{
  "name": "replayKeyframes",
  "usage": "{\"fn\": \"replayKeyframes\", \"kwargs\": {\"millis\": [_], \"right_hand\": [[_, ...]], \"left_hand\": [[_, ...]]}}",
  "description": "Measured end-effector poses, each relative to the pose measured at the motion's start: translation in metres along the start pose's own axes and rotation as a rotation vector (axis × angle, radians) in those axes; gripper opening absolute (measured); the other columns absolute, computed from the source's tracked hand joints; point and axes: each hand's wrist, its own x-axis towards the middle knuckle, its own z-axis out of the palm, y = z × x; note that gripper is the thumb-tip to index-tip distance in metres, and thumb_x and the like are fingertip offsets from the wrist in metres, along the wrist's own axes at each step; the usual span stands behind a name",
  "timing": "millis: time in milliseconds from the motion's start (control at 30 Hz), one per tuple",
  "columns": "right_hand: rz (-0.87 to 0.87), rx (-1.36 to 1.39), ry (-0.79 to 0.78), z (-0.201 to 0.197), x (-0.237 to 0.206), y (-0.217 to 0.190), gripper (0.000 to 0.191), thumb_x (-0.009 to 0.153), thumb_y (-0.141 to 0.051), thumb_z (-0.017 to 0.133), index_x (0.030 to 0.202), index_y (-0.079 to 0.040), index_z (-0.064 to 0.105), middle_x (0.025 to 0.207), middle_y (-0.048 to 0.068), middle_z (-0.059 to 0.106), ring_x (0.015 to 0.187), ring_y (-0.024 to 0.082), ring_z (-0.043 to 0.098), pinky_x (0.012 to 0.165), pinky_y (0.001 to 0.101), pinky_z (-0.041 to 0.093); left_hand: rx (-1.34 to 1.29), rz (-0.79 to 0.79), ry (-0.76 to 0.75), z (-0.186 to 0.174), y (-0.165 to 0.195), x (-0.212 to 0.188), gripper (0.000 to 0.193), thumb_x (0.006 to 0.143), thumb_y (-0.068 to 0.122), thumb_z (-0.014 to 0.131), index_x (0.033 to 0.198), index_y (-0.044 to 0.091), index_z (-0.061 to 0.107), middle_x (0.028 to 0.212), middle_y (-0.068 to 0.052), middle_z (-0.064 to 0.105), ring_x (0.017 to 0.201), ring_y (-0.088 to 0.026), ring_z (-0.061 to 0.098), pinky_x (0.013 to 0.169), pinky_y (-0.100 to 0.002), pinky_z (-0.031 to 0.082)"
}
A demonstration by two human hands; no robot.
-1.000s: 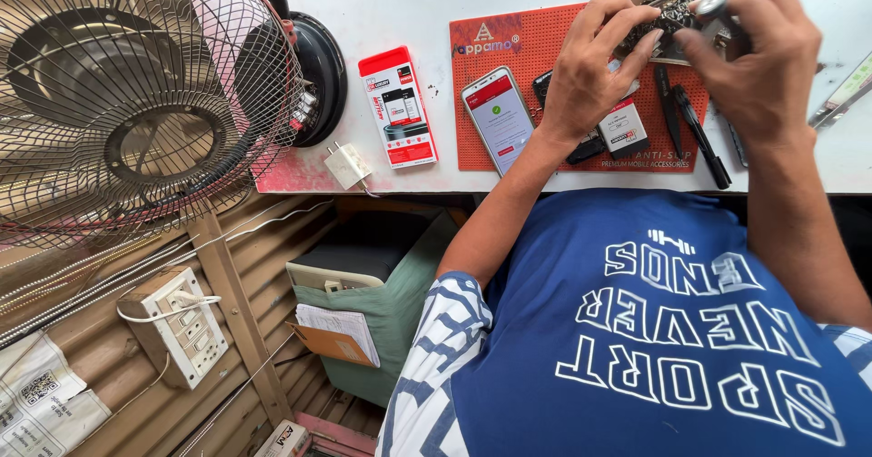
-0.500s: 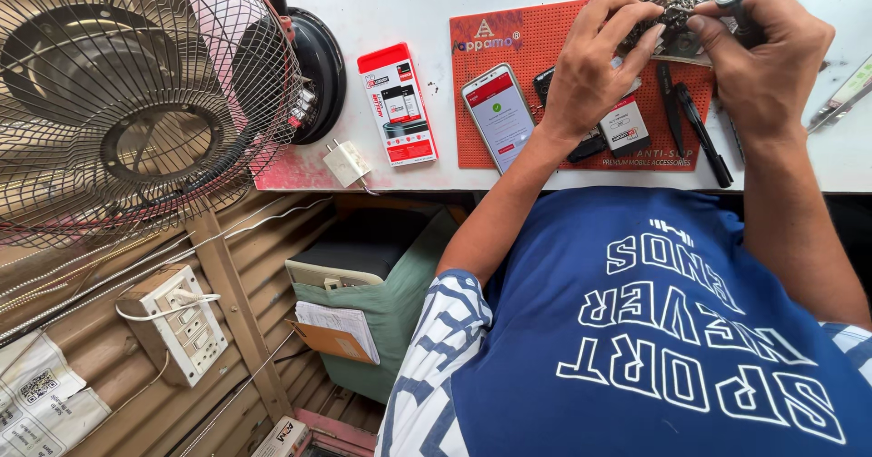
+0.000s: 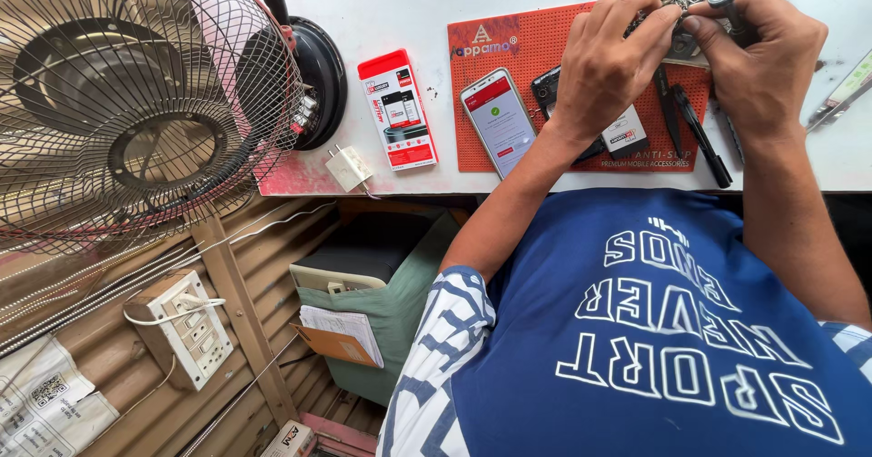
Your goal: The person uses a screwdriver to remove screws from the back of a mobile phone, then lifts the back cover to expose the internal components. The person continues to unscrew and adjust parts inside the phone while holding it steady.
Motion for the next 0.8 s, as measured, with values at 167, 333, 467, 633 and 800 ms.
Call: {"fn": "replayKeyframes", "kwargs": {"millis": [167,333,467,633,800], "right_hand": [[-0.018,-0.011,0.008,0.0,0.002,-0.001,0.003,0.106,0.012,0.071,0.108,0.012,0.071,0.107,0.022,0.075,0.099,0.021,0.074,0.09,0.0293,0.061],[-0.047,-0.089,0.007,-0.001,-0.004,0.005,0.003,0.109,0.012,0.073,0.11,0.013,0.071,0.099,0.019,0.073,0.094,0.022,0.073,0.079,0.029,0.058],[0.313,0.143,0.115,-0.004,-0.013,0.006,0.016,0.122,-0.003,0.063,0.135,0.003,0.056,0.103,0.012,0.066,0.075,0.018,0.058,0.065,0.0271,0.045],[0.141,0.485,0.096,0.0,-0.033,-0.029,0.038,0.128,-0.008,0.054,0.155,-0.007,0.027,0.121,0.012,0.061,0.098,0.02,0.063,0.086,0.0301,0.056],[-0.214,0.385,-0.05,0.029,-0.019,-0.074,0.057,0.115,0.0,0.057,0.146,-0.016,0.012,0.12,0.023,0.057,0.104,0.035,0.072,0.093,0.0403,0.067]], "left_hand": [[0.008,0.039,-0.003,0.003,-0.001,0.003,0.027,0.094,0.017,0.075,0.119,0.011,0.067,0.119,0.0,0.063,0.113,-0.018,0.062,0.09,-0.036,0.048],[-0.278,-0.123,0.051,0.003,0.0,-0.004,0.021,0.094,0.014,0.074,0.112,0.012,0.065,0.115,-0.002,0.067,0.107,-0.018,0.067,0.099,-0.034,0.055],[-0.689,-0.418,0.047,-0.016,-0.004,-0.028,0.015,0.097,0.007,0.074,0.111,0.01,0.07,0.101,-0.002,0.075,0.079,-0.008,0.071,0.073,-0.023,0.061],[-0.724,-0.483,0.107,-0.044,-0.001,-0.069,0.016,0.098,0.005,0.074,0.109,0.006,0.063,0.104,-0.004,0.076,0.09,-0.007,0.074,0.078,-0.021,0.062],[-0.598,-0.404,0.196,-0.062,0.007,-0.096,0.021,0.099,0.006,0.074,0.107,0.007,0.055,0.107,-0.004,0.077,0.094,-0.009,0.076,0.081,-0.022,0.064]]}}
